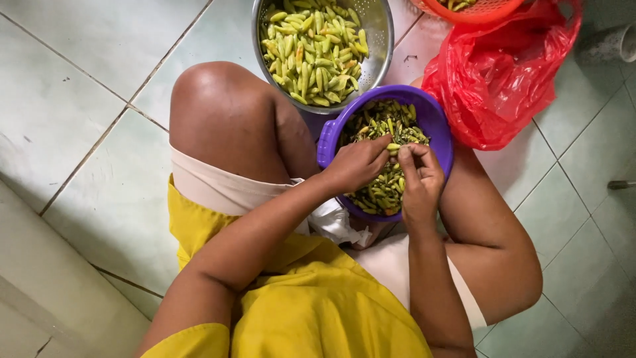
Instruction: Removing stems from green chili peppers and sorting them into a separate bowl while sitting on the floor.
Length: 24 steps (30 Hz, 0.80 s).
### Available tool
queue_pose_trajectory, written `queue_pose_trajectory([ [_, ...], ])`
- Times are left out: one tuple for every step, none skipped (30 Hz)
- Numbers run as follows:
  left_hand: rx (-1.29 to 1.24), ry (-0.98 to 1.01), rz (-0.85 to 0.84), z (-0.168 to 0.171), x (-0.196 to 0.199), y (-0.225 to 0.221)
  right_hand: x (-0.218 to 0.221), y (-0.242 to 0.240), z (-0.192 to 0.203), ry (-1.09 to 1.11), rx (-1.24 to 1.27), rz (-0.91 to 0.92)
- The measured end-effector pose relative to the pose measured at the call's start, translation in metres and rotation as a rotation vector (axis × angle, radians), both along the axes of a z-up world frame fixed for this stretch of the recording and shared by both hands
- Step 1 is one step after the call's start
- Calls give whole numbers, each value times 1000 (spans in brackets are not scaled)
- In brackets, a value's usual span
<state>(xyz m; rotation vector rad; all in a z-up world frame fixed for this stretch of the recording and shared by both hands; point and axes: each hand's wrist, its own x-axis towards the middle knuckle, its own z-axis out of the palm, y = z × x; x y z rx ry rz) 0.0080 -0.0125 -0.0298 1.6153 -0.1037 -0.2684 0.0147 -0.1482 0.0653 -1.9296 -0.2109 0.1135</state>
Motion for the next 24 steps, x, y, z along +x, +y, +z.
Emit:
queue_pose_trajectory([
  [-1, 2, 1, 3, 0, 1, 0, -3, -1, 2, -1, 1],
  [3, -15, -19, 7, 0, 1, 0, -7, -2, 107, 74, -26],
  [9, -31, -39, 10, -1, 2, 0, -10, -3, 212, 151, -53],
  [9, -29, -37, 11, 0, 2, 4, -20, -9, 215, 151, -52],
  [7, -27, -50, 12, 0, 2, 8, -30, -16, 346, 242, -76],
  [5, -26, -64, 13, 0, 2, 11, -40, -22, 476, 333, -100],
  [6, -27, -66, 15, 1, 6, 13, -43, -21, 475, 335, -102],
  [20, -12, -62, 16, 1, 10, 14, -47, -21, 448, 312, -140],
  [34, 5, -57, 17, 1, 15, 15, -49, -21, 424, 288, -177],
  [36, 6, -56, 16, 0, 17, 17, -54, -24, 424, 289, -176],
  [4, 14, -25, 16, 1, 20, 19, -58, -27, 299, 89, -147],
  [-28, 21, 5, 15, 1, 23, 22, -62, -30, 172, -110, -118],
  [-30, 18, -2, 15, 0, 21, 21, -57, -29, 169, -111, -125],
  [-32, 23, 11, 14, -1, 20, 21, -52, -29, 26, -317, -25],
  [-34, 24, 25, 14, -1, 19, 23, -47, -28, -119, -522, 78],
  [-35, 18, 19, 17, 0, 17, 23, -40, -25, -123, -524, 71],
  [-59, 18, 21, 19, -2, 17, 23, -31, -22, -109, -643, 125],
  [-82, 18, 23, 20, -4, 17, 23, -23, -20, -94, -761, 179],
  [-79, 19, 23, 18, -4, 16, 28, -25, -28, -94, -758, 179],
  [-60, 30, 29, 16, -4, 15, 34, -27, -37, -122, -816, 214],
  [-41, 38, 32, 14, -1, 15, 40, -29, -45, -153, -875, 245],
  [-39, 36, 31, 18, -2, 18, 44, -32, -48, -156, -873, 243],
  [-81, 51, 50, 21, -4, 19, 48, -36, -51, -137, -882, 264],
  [-124, 66, 70, 25, -5, 21, 51, -39, -54, -118, -891, 285],
])
